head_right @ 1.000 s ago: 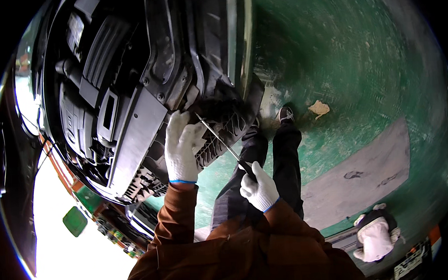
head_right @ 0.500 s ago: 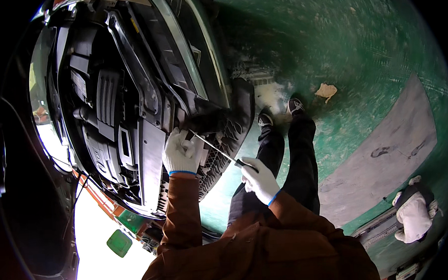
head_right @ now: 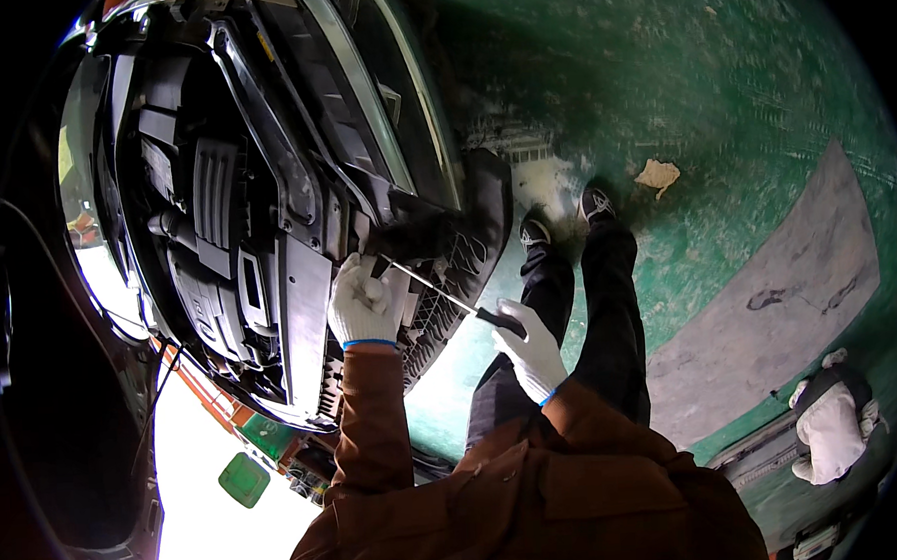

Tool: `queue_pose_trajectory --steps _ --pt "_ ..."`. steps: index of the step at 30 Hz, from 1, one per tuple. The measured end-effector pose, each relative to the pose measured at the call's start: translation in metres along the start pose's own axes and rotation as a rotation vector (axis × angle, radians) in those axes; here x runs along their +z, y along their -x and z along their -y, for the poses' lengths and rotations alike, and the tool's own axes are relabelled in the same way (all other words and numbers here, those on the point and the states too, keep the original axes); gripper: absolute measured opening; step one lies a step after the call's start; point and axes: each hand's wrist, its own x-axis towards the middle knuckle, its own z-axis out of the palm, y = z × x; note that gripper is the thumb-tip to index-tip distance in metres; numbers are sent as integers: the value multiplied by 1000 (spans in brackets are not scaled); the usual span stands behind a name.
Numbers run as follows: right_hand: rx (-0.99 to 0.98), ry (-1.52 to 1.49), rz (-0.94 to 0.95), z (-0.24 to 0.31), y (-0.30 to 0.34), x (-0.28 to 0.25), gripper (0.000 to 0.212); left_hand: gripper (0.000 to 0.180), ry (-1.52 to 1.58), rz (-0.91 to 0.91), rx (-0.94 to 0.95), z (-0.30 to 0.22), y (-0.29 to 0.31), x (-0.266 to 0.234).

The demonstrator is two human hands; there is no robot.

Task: The person uses a screwdriver to remove screws from the front grille and bumper area of a car with the hood open. They repeatedly unscrew fasteners, remove them, and place them on the floor, working on the lower front fascia of the vehicle.

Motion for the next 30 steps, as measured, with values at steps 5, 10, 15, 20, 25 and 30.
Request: queue_pose_trajectory --steps 5,10,15,20,25,30 --pt "498 -792 123 -11 5 -13 42 32 17 17 0 1 -1 -2" --pt "265 -405 -32 16 -3 11 43 32 46 34 21 2 -6 -2" --pt "597 -570 33 25 -6 -2 39 29 145 36 40 6 -10 -7" --pt "193 -381 -90 1 -15 2 32 31 97 46 29 7 -13 -7" --pt "340 -504 -118 8 -15 -1 37 34 82 47 25 7 -12 -8" --pt "252 -390 -96 4 -18 -12 39 35 97 56 51 8 -17 -11"
